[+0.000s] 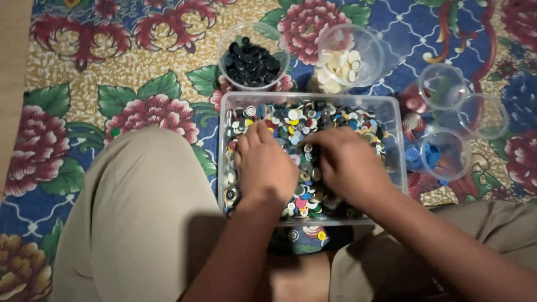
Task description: Sorting various colored buttons from a large plastic container into smaller individual containers by color while sitting on the floor.
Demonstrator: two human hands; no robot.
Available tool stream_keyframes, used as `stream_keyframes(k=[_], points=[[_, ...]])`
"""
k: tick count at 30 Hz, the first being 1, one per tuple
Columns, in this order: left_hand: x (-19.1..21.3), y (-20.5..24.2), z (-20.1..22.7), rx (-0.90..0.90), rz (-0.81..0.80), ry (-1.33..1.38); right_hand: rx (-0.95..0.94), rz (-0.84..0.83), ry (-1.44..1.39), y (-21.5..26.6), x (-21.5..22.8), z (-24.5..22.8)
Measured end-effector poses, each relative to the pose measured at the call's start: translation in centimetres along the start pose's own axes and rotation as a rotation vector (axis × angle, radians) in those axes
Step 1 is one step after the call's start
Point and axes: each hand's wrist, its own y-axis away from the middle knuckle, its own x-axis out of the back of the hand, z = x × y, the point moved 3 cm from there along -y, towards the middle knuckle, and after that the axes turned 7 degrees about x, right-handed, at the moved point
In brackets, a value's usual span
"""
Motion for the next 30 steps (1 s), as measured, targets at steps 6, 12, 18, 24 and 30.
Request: stream_keyframes(k=[6,12,18,24,30], points=[[-4.2,1.1,1.2,-0.071,0.107,-0.03,0.139,0.214,-0.081,-1.7,0.7,-2.0],[-2.6,5.1,0.9,-0.157,0.086,0.042,0.231,0.147,-0.154,0.0,-0.1,-1.4],[-3.4,5.5,0.9,-0.185,0.169,-0.055,0.235,0.14,-0.142,0.9,0.4,-1.0],[1.2,0.3,-0.8,0.047,0.032,0.039,0.233,0.196,-0.174,1.3,0.1,-0.8],[0.6,-3.9,-2.2,0.091,0.05,0.116,0.205,0.237,-0.198,2.4,1.0,-1.8]])
